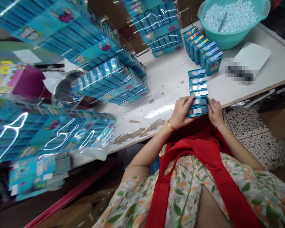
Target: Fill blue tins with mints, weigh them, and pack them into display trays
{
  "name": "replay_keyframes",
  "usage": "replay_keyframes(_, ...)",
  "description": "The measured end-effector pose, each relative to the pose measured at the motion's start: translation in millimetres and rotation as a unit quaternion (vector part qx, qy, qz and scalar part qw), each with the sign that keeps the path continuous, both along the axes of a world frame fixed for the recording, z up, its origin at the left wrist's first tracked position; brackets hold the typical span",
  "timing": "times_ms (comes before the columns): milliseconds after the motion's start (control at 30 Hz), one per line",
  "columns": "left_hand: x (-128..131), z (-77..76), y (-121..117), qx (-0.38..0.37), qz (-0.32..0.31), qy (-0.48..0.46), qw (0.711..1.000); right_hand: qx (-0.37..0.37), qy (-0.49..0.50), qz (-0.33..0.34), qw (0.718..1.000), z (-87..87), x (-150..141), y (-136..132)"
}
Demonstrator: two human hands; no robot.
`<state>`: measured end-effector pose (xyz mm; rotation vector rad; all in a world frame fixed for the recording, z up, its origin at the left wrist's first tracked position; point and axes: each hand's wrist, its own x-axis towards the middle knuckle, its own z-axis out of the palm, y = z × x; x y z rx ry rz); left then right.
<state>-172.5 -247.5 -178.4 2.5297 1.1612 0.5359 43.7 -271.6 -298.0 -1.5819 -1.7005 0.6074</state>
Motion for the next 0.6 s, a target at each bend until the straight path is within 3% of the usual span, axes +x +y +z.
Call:
replay_keyframes(333, 16.3, 9.9, 0.1, 0.007, -0.056, 0.108, 0.993, -0.005, -0.005, 0.031, 1.000, -2.3, 8.5, 2.9)
replay_keyframes(600, 31.5, 9.9, 0.1, -0.012, 0.019, 0.132, 0.991, -0.023, -0.003, 0.031, 0.999, 4.1, 5.3, -1.4)
